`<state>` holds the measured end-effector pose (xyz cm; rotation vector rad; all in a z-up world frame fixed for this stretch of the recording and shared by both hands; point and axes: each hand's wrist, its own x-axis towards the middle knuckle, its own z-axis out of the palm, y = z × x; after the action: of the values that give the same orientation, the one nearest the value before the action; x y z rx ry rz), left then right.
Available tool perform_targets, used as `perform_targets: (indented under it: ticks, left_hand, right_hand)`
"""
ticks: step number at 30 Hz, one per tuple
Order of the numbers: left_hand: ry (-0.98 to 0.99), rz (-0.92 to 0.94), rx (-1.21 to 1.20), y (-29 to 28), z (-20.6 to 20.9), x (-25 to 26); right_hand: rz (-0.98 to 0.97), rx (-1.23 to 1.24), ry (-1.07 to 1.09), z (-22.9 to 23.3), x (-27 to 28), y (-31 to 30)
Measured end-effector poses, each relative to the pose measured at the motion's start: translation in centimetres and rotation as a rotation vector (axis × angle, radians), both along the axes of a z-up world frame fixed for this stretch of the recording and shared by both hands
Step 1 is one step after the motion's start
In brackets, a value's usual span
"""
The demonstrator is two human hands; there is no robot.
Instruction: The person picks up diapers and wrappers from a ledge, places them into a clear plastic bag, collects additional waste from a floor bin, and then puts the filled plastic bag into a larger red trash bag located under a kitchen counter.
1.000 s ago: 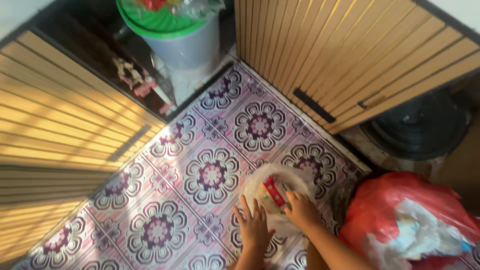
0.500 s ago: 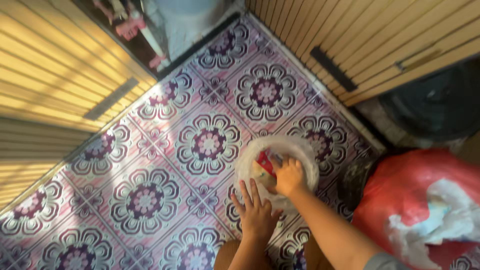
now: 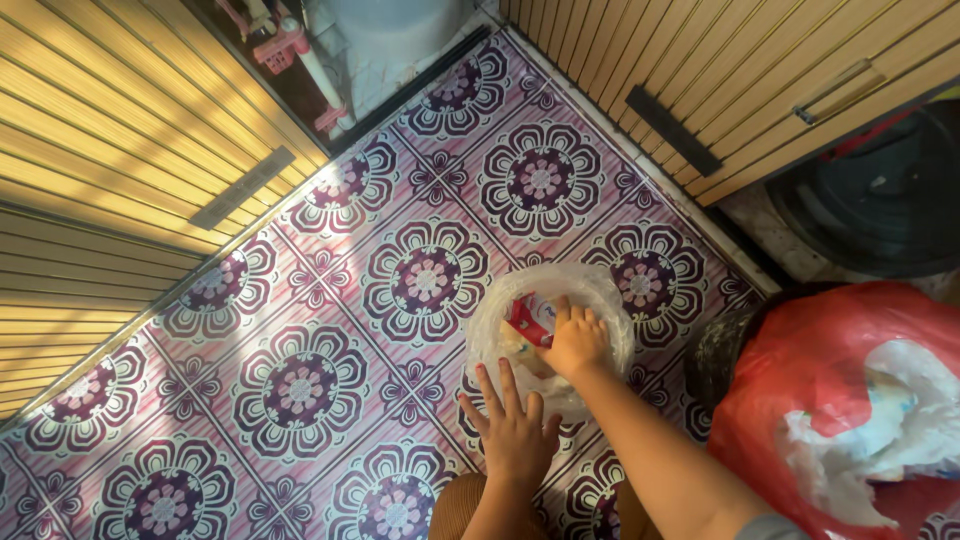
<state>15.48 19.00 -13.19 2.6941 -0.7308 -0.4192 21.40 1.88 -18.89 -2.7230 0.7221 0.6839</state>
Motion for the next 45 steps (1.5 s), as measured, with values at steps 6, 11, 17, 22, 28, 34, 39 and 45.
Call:
perform_targets:
  ticks: [6,11,17,22,28,34,39,45]
  left_hand:
    - [-0.136,-0.029,-0.067,0.5,1.0,0.4]
    - [-0.134,-0.052,-0.117,-0.5,3.2,0.9]
    - [-0.298,-0.118,-0.276,-4.1,6.8,0.9]
    - [-0.326,-0.243,-0.310,-8.6,10.0,-1.5]
    - [-0.420,-0.406,-0.494,-15.0,11.8,-6.6]
    - [-0.528,-0.537,-0.563,-21.6,12.7,-10.6]
    - [-0.518,-0.520,-0.500,-25.1,12.7,-10.7]
    - [-0.546,-0.646,-0.330,-28.4,13.2,-8.5]
  right_hand:
    - [-0.157,0.085,-0.171,-1.2,-1.0,-1.1]
    - [-0.210,0.224,-0.517,1.3,-4.2,-3.9]
    - [-0.418,0.437,-0.621,7.0,-8.8,-8.8]
    - [-0.500,0.565,-0.792,13.8,-14.6,-11.8]
    - [-0.514,0.236,-1.058,22.7,-24.4,-16.4]
    - [-0.392,-0.178,-1.160,25.0,-31.5,-19.6]
    - [-0.153,-0.257,-1.087,21.8,-32.3,-19.2]
    - [-0.168,-0.272,-1.053,18.9,-31.6,-19.7]
